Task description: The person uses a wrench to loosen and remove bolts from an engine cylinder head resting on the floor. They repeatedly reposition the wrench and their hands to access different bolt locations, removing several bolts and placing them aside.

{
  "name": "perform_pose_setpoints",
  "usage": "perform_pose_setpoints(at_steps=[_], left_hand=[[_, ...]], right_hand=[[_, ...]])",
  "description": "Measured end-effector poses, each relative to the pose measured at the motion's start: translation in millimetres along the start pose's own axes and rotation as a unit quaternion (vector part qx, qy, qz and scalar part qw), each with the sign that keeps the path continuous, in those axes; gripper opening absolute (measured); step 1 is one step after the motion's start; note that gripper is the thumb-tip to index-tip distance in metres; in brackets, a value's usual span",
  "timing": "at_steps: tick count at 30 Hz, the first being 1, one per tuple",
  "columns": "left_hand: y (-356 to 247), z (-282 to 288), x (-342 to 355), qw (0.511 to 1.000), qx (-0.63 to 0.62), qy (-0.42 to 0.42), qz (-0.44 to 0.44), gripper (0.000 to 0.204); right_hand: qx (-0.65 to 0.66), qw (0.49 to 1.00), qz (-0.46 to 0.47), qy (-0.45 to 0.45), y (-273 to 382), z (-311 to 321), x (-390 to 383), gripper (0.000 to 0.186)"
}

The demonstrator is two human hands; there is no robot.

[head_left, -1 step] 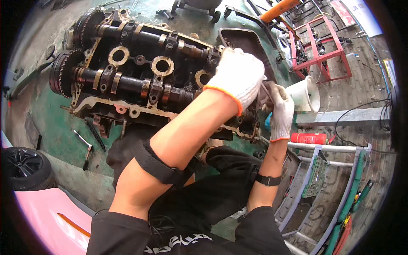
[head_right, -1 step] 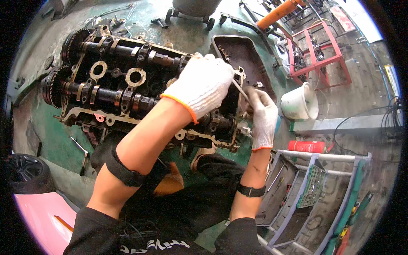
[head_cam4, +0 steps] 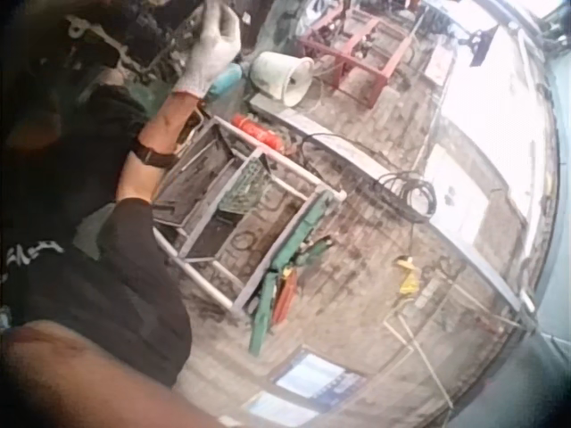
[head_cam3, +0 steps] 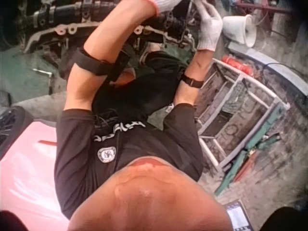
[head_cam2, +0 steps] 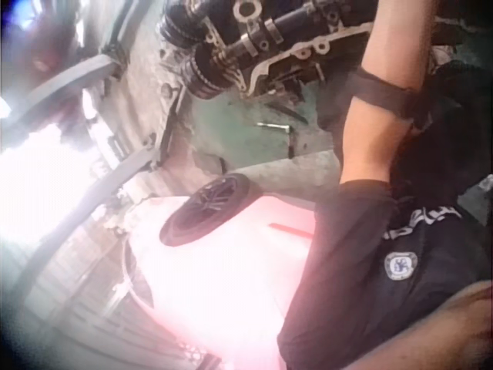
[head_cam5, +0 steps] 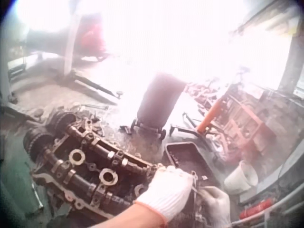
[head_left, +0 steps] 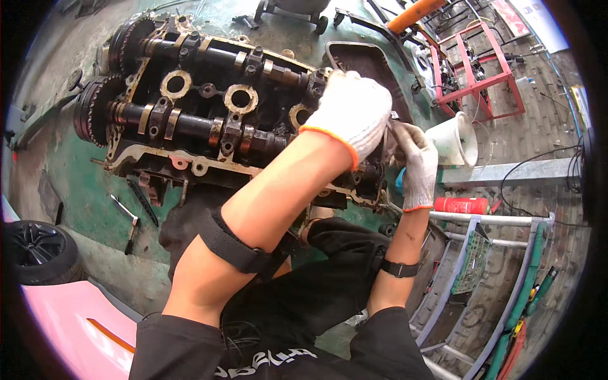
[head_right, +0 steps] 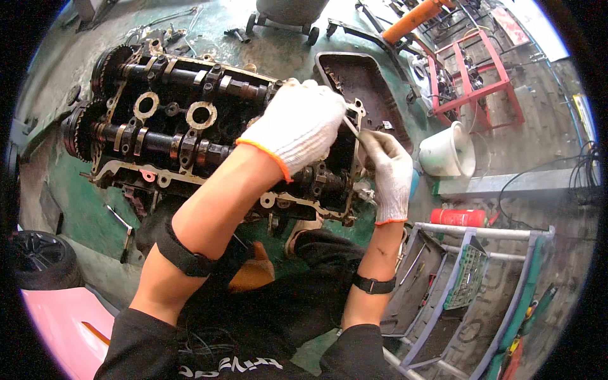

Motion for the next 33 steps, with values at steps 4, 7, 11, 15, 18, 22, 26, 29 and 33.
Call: perform_pose_setpoints(at_steps=[4, 7, 11, 15, 18, 22, 26, 29, 33], left_hand=[[8.3, 0.2, 4.8, 0.999, -0.045, -0.01, -0.001, 0.017], [11.6, 8.6, 9.3, 0.998, -0.044, -0.05, -0.001, 0.019], [16.9, 5.6, 11.8, 1.0, -0.017, 0.006, 0.009, 0.029], [18.2, -3.0, 12.9, 0.998, 0.022, 0.057, 0.016, 0.036], [16.6, -0.5, 13.8, 0.998, 0.043, 0.038, 0.002, 0.032], [17.7, -2.6, 14.5, 0.998, 0.047, 0.049, 0.005, 0.031], [15.0, -5.6, 13.4, 0.996, 0.064, 0.062, -0.002, 0.03], [14.7, -8.7, 13.2, 0.995, 0.068, 0.071, 0.006, 0.03], [13.3, -10.6, 12.8, 0.995, 0.075, 0.068, 0.001, 0.031]], right_hand=[[0.021, 0.999, 0.003, 0.026, 22.3, -0.9, -13.8, 0.025], [-0.017, 0.999, 0.033, -0.021, 36.5, 8.0, -21.3, 0.025], [-0.027, 1.0, 0.013, -0.01, 33.5, 6.2, -32.5, 0.029], [-0.001, 1.0, -0.019, -0.007, 20.5, -1.6, -40.5, 0.028], [-0.006, 1.0, 0.008, 0.002, 22.4, -7.8, -43.8, 0.029], [-0.017, 0.999, 0.016, 0.027, 26.4, -12.5, -46.2, 0.031], [-0.041, 0.998, 0.013, 0.044, 29.0, -14.3, -50.1, 0.034], [-0.027, 0.997, 0.021, 0.064, 29.9, -18.9, -53.5, 0.038], [-0.052, 0.996, 0.042, 0.063, 30.0, -19.8, -53.7, 0.039]])
Point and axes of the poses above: each hand's wrist, its own x-axis towards the middle knuckle, its own z-axis out of the back of the hand, y = z × x, the point moved 8 cm from there along x, towards the middle knuckle
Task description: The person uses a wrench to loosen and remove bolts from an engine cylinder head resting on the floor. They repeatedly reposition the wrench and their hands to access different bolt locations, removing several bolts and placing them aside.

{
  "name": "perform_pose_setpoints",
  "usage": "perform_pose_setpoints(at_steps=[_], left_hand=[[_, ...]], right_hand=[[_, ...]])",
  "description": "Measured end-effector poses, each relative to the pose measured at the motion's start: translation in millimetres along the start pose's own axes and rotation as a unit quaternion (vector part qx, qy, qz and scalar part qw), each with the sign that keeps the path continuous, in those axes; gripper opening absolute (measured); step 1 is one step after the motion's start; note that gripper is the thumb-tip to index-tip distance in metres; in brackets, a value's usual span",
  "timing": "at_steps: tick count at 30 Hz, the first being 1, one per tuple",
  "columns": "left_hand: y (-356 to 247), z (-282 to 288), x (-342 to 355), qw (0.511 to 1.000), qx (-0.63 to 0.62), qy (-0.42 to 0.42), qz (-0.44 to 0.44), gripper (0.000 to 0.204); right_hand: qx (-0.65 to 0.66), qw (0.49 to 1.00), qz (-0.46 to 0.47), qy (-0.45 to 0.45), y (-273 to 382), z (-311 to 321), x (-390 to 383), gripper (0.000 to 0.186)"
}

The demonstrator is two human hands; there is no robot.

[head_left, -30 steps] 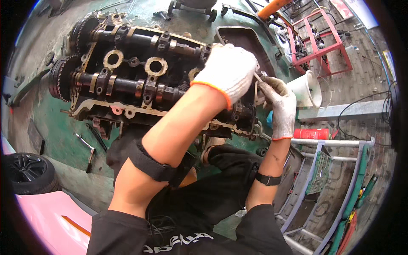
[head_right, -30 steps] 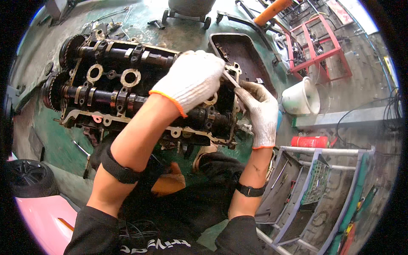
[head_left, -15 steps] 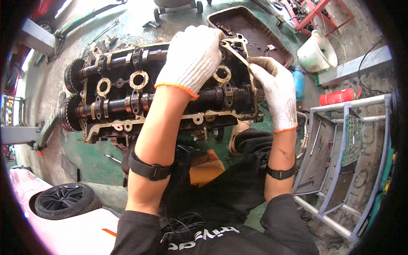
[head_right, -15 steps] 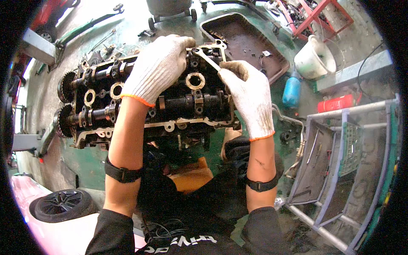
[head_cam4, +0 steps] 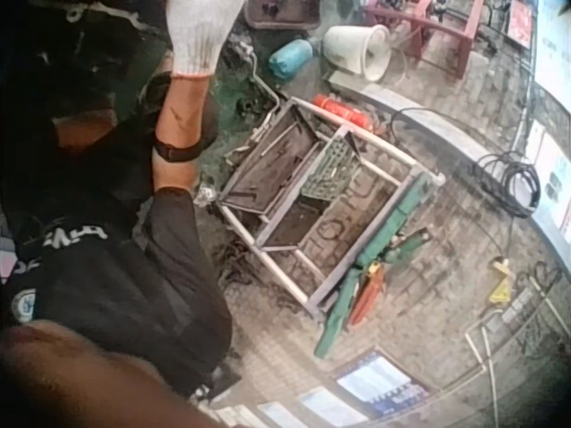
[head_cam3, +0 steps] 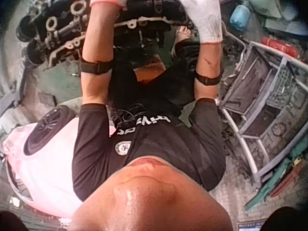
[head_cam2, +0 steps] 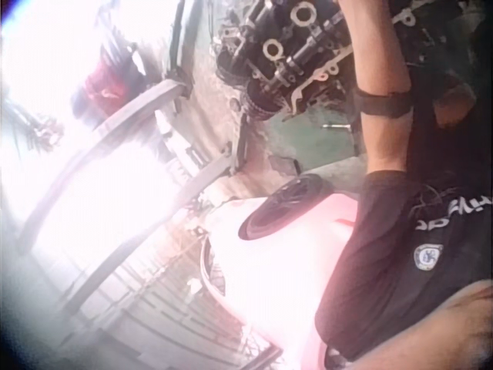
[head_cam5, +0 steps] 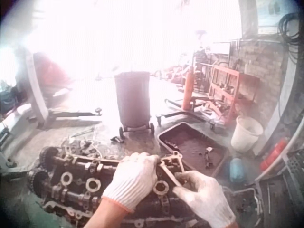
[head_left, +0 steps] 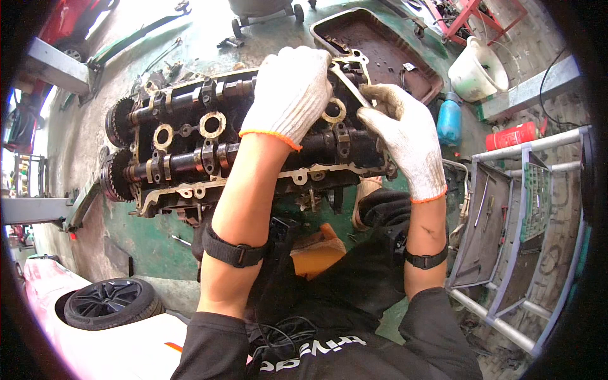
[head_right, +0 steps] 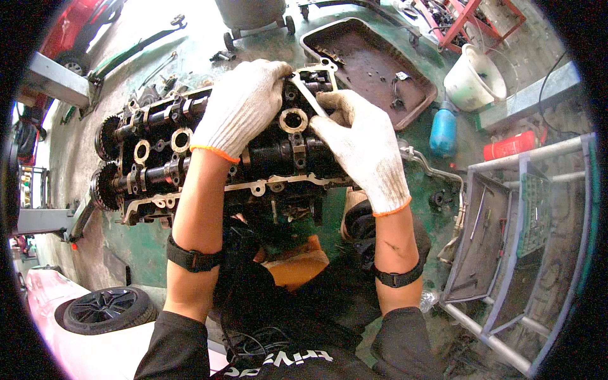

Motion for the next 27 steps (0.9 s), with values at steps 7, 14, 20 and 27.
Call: perform_pose_setpoints(at_steps=[7, 14, 20, 27], left_hand=[[-0.4, -2.9, 1.3, 0.999, -0.034, 0.019, 0.012, 0.03], [-1.1, -0.9, 1.0, 0.998, -0.039, 0.042, 0.025, 0.03], [2.4, -3.0, -2.4, 0.998, -0.055, 0.023, 0.021, 0.032], [-4.0, 4.5, -4.6, 0.997, -0.038, -0.056, -0.023, 0.014]], right_hand=[[-0.034, 0.994, 0.039, -0.094, -1.4, 8.5, 6.2, 0.035], [-0.04, 0.995, 0.018, -0.091, -16.1, 15.4, 17.7, 0.032], [-0.044, 0.995, 0.025, -0.083, -20.4, 26.0, 41.3, 0.033], [0.108, 0.993, -0.054, 0.011, -19.5, 24.7, 55.8, 0.036]])
Point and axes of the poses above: each hand's wrist, its own x-axis towards the middle knuckle, its own z-axis out of the back of the hand, y = z × x, the point moved 8 cm from there along x, towards the middle knuckle
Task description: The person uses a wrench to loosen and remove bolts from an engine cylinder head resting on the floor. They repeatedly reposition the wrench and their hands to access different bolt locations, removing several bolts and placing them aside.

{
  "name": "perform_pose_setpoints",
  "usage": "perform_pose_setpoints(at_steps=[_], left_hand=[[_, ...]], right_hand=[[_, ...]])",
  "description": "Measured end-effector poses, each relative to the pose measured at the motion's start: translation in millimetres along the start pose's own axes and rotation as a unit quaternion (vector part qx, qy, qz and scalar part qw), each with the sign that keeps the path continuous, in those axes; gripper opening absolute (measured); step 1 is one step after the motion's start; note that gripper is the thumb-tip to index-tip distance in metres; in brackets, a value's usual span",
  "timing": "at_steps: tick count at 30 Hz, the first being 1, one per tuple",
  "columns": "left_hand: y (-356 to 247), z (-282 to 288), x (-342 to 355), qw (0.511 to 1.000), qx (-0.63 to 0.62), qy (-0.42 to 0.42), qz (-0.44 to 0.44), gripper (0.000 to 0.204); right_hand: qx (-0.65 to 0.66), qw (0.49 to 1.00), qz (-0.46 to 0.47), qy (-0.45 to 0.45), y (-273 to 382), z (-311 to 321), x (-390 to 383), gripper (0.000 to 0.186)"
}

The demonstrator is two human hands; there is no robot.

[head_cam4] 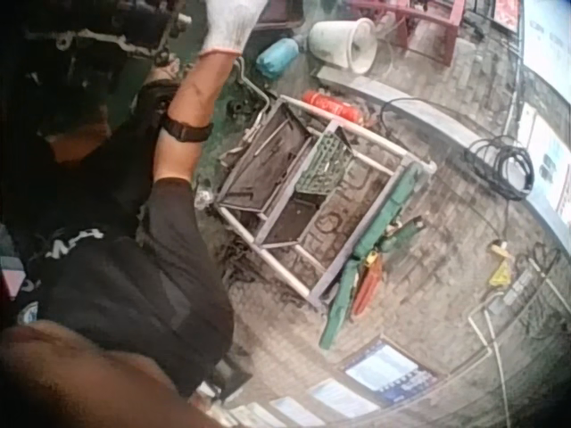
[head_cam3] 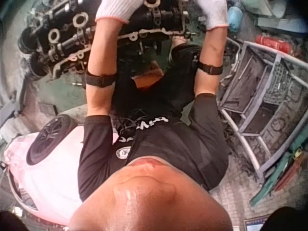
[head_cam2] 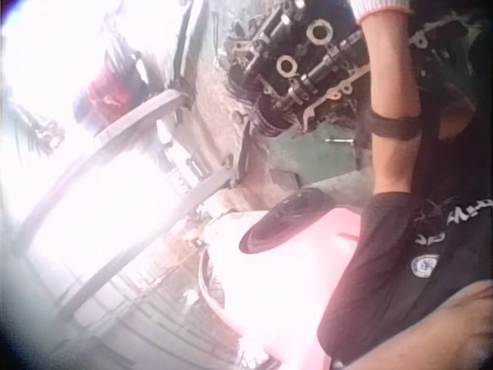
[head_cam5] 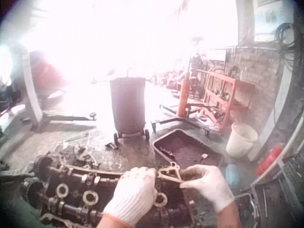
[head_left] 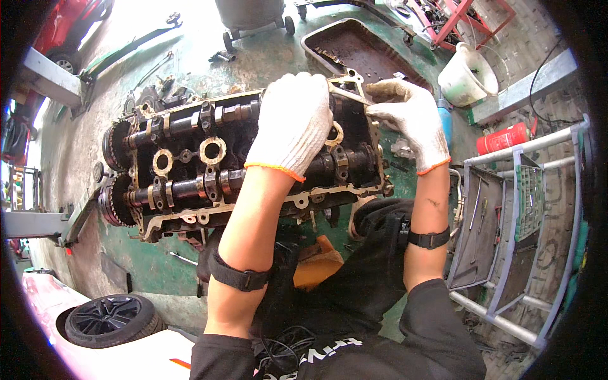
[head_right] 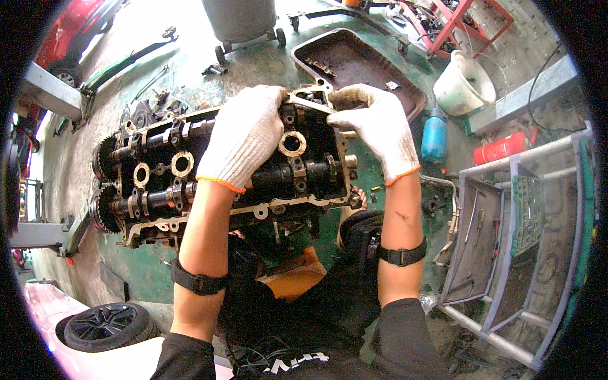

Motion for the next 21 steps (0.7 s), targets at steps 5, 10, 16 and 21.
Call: perform_pose_setpoints(at_steps=[5, 10, 16, 21], left_hand=[[-3.8, 5.5, 0.1, 0.999, -0.023, 0.023, 0.028, 0.017], [-21.7, 14.1, -0.3, 0.998, 0.02, -0.048, 0.044, 0.012], [-30.8, -31.6, -0.4, 0.991, 0.074, 0.068, 0.089, 0.041], [-34.5, -55.2, 7.0, 0.991, 0.041, 0.055, 0.111, 0.047]], right_hand=[[-0.057, 0.99, 0.07, -0.108, 4.1, 18.7, 10.5, 0.021], [-0.08, 0.967, 0.109, -0.216, -1.4, 38.2, 36.5, 0.022], [0.048, 0.972, -0.018, -0.23, -45.8, 48.5, 107.0, 0.033], [0.116, 0.987, -0.06, -0.091, -75.2, 42.1, 135.1, 0.054]])
Point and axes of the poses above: each hand's wrist, its own x-axis towards the middle knuckle, its own z-axis out of the back of the hand, y = z × x, the point moved 8 cm from there along x, towards the middle knuckle
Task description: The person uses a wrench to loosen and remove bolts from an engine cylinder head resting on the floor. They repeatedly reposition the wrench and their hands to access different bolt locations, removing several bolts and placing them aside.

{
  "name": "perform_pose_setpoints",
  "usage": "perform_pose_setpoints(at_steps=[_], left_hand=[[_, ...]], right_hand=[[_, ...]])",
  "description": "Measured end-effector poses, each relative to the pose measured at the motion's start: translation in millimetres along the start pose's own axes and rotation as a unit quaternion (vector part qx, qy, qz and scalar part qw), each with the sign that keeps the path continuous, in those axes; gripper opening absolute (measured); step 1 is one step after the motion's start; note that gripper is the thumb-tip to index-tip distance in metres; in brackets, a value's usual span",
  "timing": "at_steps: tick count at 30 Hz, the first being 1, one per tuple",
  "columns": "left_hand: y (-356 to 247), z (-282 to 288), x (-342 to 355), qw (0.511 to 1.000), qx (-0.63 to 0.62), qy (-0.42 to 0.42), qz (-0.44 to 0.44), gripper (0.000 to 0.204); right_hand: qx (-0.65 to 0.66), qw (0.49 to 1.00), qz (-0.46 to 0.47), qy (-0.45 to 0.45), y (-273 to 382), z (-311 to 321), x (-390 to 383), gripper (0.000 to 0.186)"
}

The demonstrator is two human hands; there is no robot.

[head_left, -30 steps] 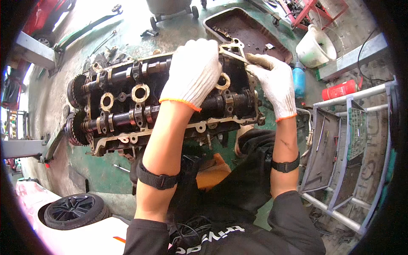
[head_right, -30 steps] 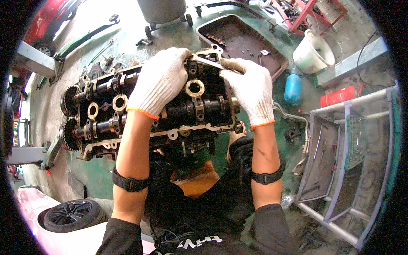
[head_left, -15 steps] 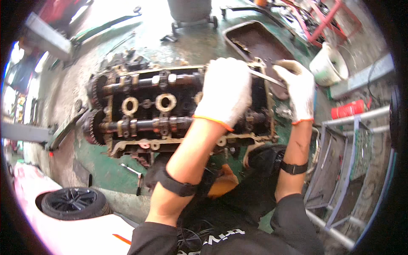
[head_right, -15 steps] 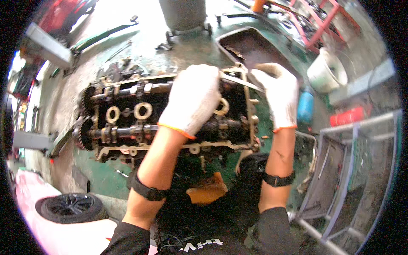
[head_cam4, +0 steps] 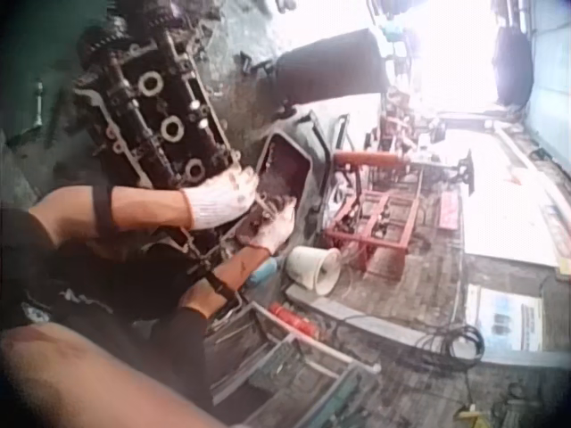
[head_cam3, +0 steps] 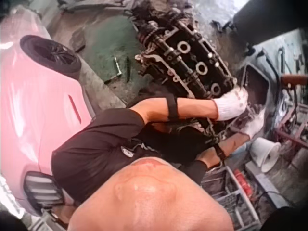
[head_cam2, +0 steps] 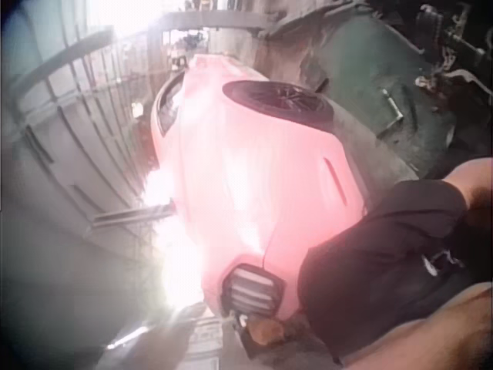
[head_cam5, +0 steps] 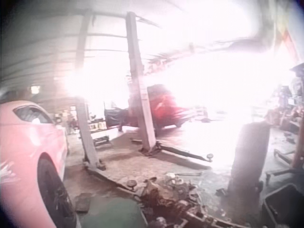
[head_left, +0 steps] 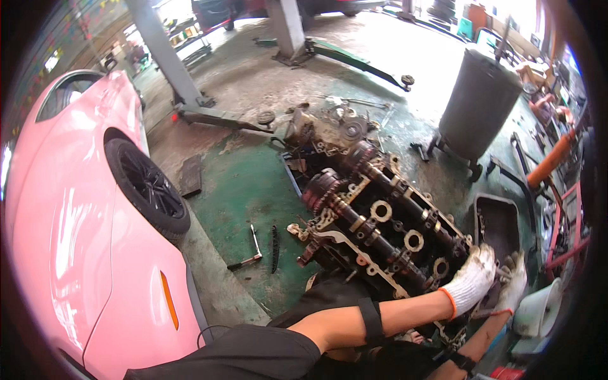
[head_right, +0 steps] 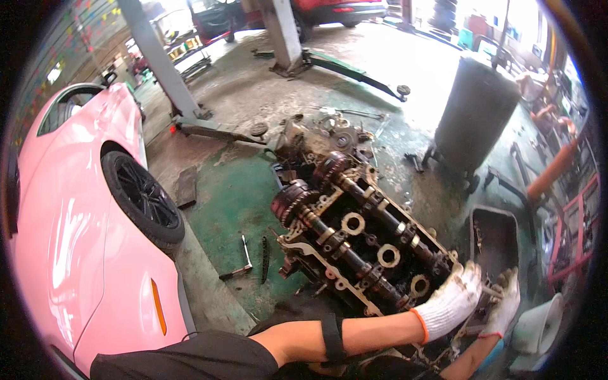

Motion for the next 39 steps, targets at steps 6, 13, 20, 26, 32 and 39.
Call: perform_pose_setpoints(at_steps=[6, 13, 20, 26, 32, 39], left_hand=[[-6.7, -7.2, 8.4, 1.0, 0.019, -0.018, 0.014, 0.034], [-13.6, -19.8, 17.7, 0.999, 0.032, 0.006, 0.001, 0.03], [-14.4, -31.9, 26.7, 0.999, 0.01, -0.026, 0.033, 0.028], [-21.9, -36.4, 21.5, 0.996, 0.066, 0.045, -0.036, 0.028], [-23.1, -30.1, 20.6, 0.996, 0.078, 0.038, -0.035, 0.03], [-28.8, -39.7, 23.9, 0.992, 0.091, 0.08, -0.044, 0.037]], right_hand=[[0.16, 0.982, -0.021, 0.103, -17.0, 15.1, -1.5, 0.03], [0.147, 0.967, 0.007, 0.207, -26.9, 21.3, -4.1, 0.025], [0.092, 0.974, -0.053, 0.201, -29.6, 19.1, 41.3, 0.006], [0.006, 0.987, -0.012, 0.163, 1.5, -14.7, 66.6, 0.029], [-0.167, 0.975, 0.025, 0.141, 26.2, -91.4, 60.6, 0.051], [-0.309, 0.904, 0.165, 0.246, 71.1, -190.3, 1.2, 0.058]])
Point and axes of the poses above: each hand's wrist, its own x-axis towards the middle knuckle, its own z-axis out of the back of the hand, y = z × x, the point moved 8 cm from there along x, towards the middle knuckle
